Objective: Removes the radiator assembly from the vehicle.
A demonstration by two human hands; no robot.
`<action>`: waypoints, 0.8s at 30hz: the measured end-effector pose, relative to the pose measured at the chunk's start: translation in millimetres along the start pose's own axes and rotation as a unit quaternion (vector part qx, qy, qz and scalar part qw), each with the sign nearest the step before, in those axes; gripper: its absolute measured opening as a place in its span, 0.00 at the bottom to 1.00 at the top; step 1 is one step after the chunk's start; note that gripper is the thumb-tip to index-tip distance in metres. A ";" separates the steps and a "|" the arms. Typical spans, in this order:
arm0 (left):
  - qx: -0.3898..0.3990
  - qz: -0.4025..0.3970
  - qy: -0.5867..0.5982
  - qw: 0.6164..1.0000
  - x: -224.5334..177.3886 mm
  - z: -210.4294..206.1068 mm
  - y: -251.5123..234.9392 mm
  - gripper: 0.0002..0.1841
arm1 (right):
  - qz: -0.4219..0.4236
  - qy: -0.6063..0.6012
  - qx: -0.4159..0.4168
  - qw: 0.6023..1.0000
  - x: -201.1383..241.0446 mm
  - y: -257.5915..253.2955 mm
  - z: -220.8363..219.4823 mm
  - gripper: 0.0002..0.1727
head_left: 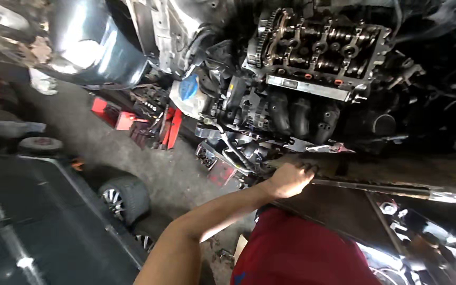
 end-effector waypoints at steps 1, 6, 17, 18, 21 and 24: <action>-0.010 -0.006 -0.002 1.000 -0.5 0.8 -0.2 0.20 | 0.059 -0.004 0.082 0.995 -0.5 -7.0 2.9 0.20; -0.081 -0.007 -0.009 0.997 -0.2 6.6 4.6 0.20 | 0.017 0.095 -0.029 0.995 17.0 -5.8 30.2 0.19; -0.124 0.001 -0.028 0.992 0.7 4.5 5.3 0.19 | 0.400 0.161 -0.159 0.888 216.7 -16.6 2.0 0.35; -0.124 -0.002 -0.033 0.992 0.7 3.1 5.4 0.19 | 0.402 0.140 -0.134 0.895 219.4 -34.1 -1.2 0.32; -0.098 0.000 -0.043 0.994 1.5 2.1 3.8 0.18 | 0.412 0.106 -0.107 0.898 218.9 -68.2 -3.9 0.16; -0.077 -0.001 -0.059 0.995 -1.7 1.5 6.2 0.18 | 0.423 0.121 -0.149 0.886 216.5 -64.8 0.8 0.10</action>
Point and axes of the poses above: each hand's wrist, its own y-axis away from the middle knuckle, its own z-axis out of the back of the hand, x = y × z, the point moved 8 cm from there along -y, towards the middle knuckle, and after that the axes turned 5 degrees about x, right-handed, at the moved point
